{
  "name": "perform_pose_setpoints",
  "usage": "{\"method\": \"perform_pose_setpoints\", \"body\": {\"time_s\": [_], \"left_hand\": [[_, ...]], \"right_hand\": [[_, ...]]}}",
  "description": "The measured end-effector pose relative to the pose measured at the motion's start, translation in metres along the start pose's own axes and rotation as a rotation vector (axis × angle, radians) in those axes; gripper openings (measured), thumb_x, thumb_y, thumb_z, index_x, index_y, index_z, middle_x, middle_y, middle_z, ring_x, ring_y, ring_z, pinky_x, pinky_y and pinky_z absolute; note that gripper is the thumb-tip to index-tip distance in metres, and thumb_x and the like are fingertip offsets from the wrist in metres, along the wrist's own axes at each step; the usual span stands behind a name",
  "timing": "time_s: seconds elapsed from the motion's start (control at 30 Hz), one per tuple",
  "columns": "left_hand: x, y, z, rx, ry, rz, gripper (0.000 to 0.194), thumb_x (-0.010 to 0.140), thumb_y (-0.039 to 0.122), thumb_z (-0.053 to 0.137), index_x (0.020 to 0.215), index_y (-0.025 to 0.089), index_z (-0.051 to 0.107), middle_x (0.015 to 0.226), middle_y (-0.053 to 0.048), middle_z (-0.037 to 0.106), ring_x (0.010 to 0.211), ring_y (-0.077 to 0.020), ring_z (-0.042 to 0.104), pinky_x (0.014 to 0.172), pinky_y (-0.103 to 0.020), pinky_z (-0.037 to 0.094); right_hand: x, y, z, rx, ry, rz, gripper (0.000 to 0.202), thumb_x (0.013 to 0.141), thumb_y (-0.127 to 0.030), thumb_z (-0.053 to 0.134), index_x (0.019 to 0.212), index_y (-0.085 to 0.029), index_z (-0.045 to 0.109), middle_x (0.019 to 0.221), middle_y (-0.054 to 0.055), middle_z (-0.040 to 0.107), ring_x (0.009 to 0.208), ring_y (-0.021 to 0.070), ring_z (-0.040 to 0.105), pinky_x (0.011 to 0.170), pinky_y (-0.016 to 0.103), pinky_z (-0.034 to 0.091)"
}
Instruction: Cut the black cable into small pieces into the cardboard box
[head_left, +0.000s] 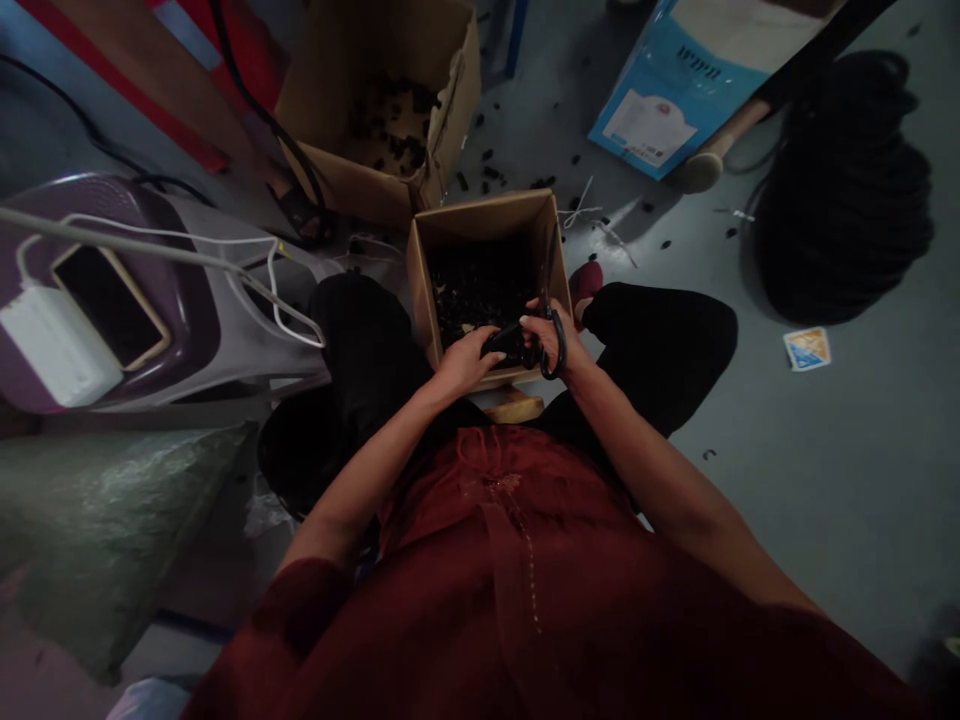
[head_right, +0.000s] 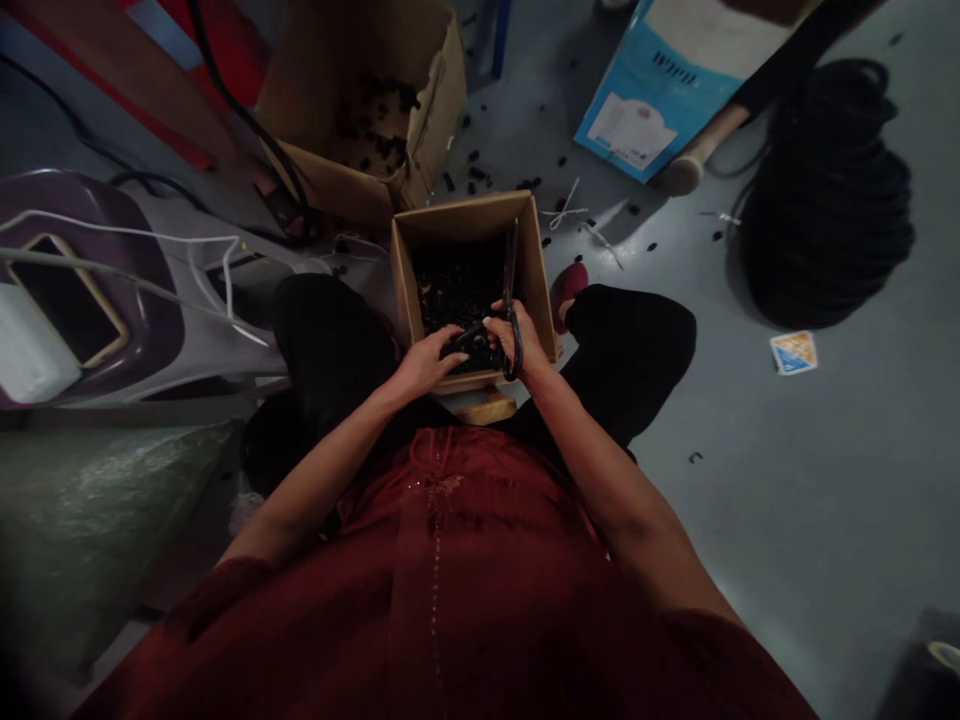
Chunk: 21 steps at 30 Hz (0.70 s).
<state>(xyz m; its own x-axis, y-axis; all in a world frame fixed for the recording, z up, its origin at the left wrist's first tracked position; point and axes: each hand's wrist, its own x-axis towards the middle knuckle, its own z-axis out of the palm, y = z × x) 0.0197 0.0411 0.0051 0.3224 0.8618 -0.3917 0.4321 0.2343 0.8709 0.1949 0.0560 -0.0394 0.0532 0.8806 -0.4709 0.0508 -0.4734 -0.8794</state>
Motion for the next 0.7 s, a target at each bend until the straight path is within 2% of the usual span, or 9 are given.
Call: {"method": "perform_pose_setpoints", "body": {"time_s": [0.1, 0.2, 0.3, 0.43, 0.57, 0.7], "left_hand": [[0.003, -0.003, 0.002, 0.103, 0.034, 0.035, 0.025, 0.075, 0.021, 0.060, 0.099, 0.018, 0.063, 0.096, -0.006, 0.062, 0.093, -0.0179, 0.053, 0.078, -0.023, 0.038], [0.007, -0.005, -0.002, 0.040, 0.019, -0.013, 0.018, 0.077, 0.021, 0.057, 0.092, 0.017, 0.065, 0.075, -0.003, 0.059, 0.073, -0.0137, 0.053, 0.064, -0.020, 0.036], [0.010, -0.005, -0.011, -0.137, -0.032, -0.138, 0.016, 0.080, 0.022, 0.052, 0.087, 0.014, 0.063, 0.059, 0.002, 0.048, 0.051, -0.0073, 0.041, 0.050, -0.018, 0.029], [0.010, -0.006, -0.023, -0.396, -0.060, -0.240, 0.017, 0.082, 0.026, 0.050, 0.087, 0.012, 0.059, 0.059, 0.004, 0.044, 0.042, -0.0026, 0.032, 0.041, -0.017, 0.021], [0.010, -0.005, -0.029, -0.586, -0.029, -0.263, 0.019, 0.080, 0.028, 0.057, 0.091, 0.013, 0.057, 0.061, 0.004, 0.044, 0.041, -0.0007, 0.033, 0.038, -0.014, 0.020], [0.013, -0.006, -0.033, -0.731, -0.062, -0.244, 0.023, 0.078, 0.031, 0.061, 0.088, 0.011, 0.057, 0.060, 0.004, 0.044, 0.041, 0.0000, 0.034, 0.037, -0.013, 0.020]], "right_hand": [[-0.001, -0.002, 0.001, -0.013, 0.017, -0.005, 0.034, 0.068, -0.033, 0.059, 0.096, -0.024, 0.041, 0.064, -0.007, 0.046, 0.052, 0.0084, 0.048, 0.047, 0.021, 0.042], [-0.005, -0.004, 0.002, 0.001, 0.014, 0.008, 0.036, 0.069, -0.037, 0.060, 0.097, -0.024, 0.042, 0.068, -0.005, 0.049, 0.055, 0.0089, 0.051, 0.048, 0.021, 0.044], [-0.015, -0.007, 0.003, 0.041, 0.001, 0.026, 0.037, 0.073, -0.044, 0.057, 0.098, -0.023, 0.042, 0.075, -0.003, 0.055, 0.059, 0.0096, 0.054, 0.052, 0.022, 0.047], [-0.041, -0.003, 0.000, -0.012, -0.039, 0.056, 0.040, 0.072, -0.047, 0.057, 0.098, -0.021, 0.041, 0.078, -0.001, 0.058, 0.061, 0.0100, 0.056, 0.055, 0.023, 0.048], [-0.074, 0.010, -0.007, -0.163, -0.097, 0.127, 0.043, 0.072, -0.050, 0.057, 0.101, -0.020, 0.043, 0.082, 0.002, 0.061, 0.064, 0.0130, 0.058, 0.057, 0.026, 0.049], [-0.097, 0.020, -0.012, -0.306, -0.162, 0.145, 0.044, 0.076, -0.050, 0.053, 0.107, -0.020, 0.045, 0.085, 0.004, 0.062, 0.071, 0.0173, 0.061, 0.060, 0.030, 0.050]]}}
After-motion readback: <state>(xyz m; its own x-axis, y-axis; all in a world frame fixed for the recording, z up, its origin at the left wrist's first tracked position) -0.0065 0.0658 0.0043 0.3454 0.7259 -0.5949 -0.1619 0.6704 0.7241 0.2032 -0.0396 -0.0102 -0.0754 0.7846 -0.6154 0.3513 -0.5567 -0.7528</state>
